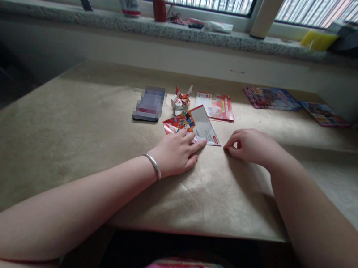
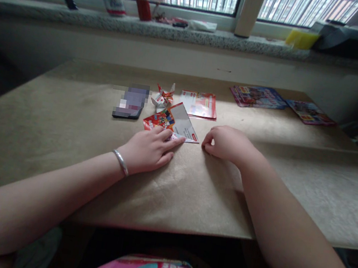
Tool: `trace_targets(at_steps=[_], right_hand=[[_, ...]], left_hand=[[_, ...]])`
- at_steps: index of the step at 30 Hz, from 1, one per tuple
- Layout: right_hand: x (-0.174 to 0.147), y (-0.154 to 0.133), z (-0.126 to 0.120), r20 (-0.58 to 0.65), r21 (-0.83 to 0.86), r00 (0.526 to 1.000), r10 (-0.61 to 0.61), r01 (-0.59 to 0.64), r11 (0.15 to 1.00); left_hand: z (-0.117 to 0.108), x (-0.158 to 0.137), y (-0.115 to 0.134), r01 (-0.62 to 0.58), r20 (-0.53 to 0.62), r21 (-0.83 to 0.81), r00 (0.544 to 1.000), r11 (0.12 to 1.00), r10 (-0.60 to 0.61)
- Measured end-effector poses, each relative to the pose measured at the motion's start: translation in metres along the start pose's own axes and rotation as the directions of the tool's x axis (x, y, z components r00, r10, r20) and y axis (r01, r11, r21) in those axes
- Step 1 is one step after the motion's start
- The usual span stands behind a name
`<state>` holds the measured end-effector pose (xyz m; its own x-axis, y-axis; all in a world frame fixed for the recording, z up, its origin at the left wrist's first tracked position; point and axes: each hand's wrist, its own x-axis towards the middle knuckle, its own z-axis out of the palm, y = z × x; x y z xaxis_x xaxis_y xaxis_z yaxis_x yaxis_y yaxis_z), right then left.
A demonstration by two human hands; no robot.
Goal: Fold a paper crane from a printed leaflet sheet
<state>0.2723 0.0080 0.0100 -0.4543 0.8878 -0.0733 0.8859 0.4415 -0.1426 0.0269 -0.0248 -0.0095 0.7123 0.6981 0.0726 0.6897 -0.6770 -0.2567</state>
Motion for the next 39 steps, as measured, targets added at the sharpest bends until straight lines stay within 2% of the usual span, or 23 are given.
trace_targets(at_steps=[2,4,6,8,10,19,24,33,39], right_hand=[[0.001,0.0,0.002,-0.112,0.016,0.994,0.005,-0.003,1.0],[0.002,-0.004,0.006,-0.267,0.062,0.964,0.008,0.009,0.998],[0.003,-0.011,0.01,-0.324,0.071,0.94,-0.102,0.132,0.989],[0.004,-0.018,0.014,-0.263,0.037,0.944,-0.2,0.217,0.976],[0.004,-0.024,0.016,-0.213,-0.007,0.947,-0.24,0.245,0.97],[0.002,-0.042,0.011,-0.106,-0.207,0.968,-0.227,0.202,0.957],[0.004,-0.044,0.012,-0.094,-0.198,0.969,-0.23,0.209,0.958],[0.004,-0.041,0.012,-0.128,-0.126,0.963,-0.235,0.219,0.967],[0.003,-0.041,0.011,-0.143,-0.101,0.967,-0.209,0.195,0.975]], left_hand=[[0.0,0.0,0.0,0.0,-0.002,0.0,1.0,1.0,0.0],[0.001,0.0,0.0,-0.002,-0.006,0.002,1.0,1.0,0.002],[0.002,0.0,-0.001,-0.01,-0.014,0.004,1.0,1.0,0.01],[0.003,0.001,-0.001,-0.017,-0.022,0.006,1.0,1.0,0.017],[0.003,0.001,-0.001,-0.024,-0.024,0.009,0.999,1.0,0.024],[0.003,0.002,-0.001,-0.071,-0.021,0.005,0.997,0.997,0.071],[0.003,0.001,-0.001,-0.038,-0.026,0.002,0.999,0.999,0.038],[0.005,-0.005,-0.019,-0.099,-0.053,-0.049,0.994,0.994,0.097],[-0.004,-0.009,-0.033,-0.11,0.012,-0.151,0.993,0.982,0.114]])
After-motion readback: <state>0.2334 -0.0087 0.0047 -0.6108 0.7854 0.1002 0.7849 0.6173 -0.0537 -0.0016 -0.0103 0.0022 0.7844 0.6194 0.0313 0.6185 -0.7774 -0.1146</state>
